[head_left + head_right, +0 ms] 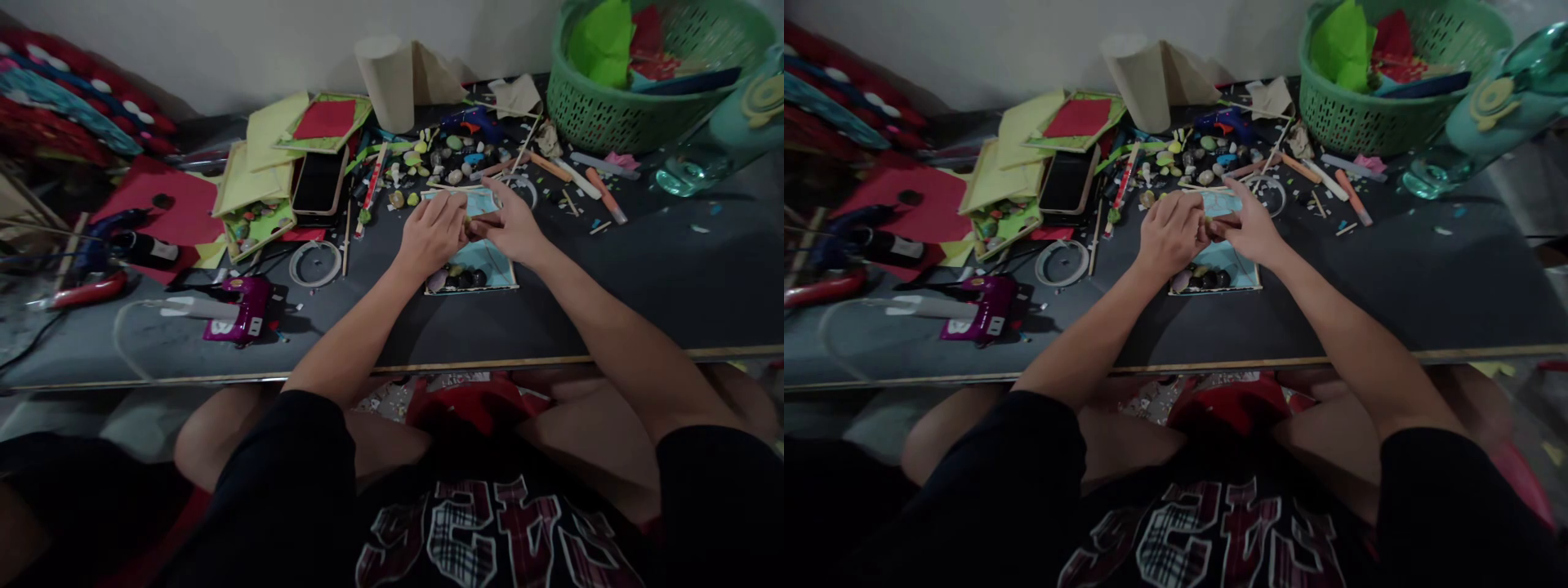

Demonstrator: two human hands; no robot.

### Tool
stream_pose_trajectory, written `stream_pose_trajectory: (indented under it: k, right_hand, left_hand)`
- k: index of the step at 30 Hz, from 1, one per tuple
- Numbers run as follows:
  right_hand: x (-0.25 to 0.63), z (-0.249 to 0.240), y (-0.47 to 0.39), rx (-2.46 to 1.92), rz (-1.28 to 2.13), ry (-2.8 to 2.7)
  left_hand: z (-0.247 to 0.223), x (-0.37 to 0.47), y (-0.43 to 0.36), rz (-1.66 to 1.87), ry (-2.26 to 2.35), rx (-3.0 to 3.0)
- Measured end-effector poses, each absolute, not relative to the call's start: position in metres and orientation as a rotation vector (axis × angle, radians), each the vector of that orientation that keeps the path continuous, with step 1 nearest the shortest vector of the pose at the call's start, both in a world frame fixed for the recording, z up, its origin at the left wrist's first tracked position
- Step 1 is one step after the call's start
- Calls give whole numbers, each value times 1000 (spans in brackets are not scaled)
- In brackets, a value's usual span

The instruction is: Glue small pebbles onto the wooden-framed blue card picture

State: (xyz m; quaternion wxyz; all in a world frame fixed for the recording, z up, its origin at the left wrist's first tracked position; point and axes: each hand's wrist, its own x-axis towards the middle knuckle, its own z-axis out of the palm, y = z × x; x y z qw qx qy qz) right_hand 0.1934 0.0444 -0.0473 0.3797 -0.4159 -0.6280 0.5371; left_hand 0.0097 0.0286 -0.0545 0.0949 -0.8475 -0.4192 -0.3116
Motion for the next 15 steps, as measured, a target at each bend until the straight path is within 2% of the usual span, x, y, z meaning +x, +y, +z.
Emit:
stream_pose_trajectory:
  k: [15]
  right_hand:
    - [195,-41,38,-1087,1290,-1631]
  left_hand:
    - [-60,11,32,-1120,-1255,-2352]
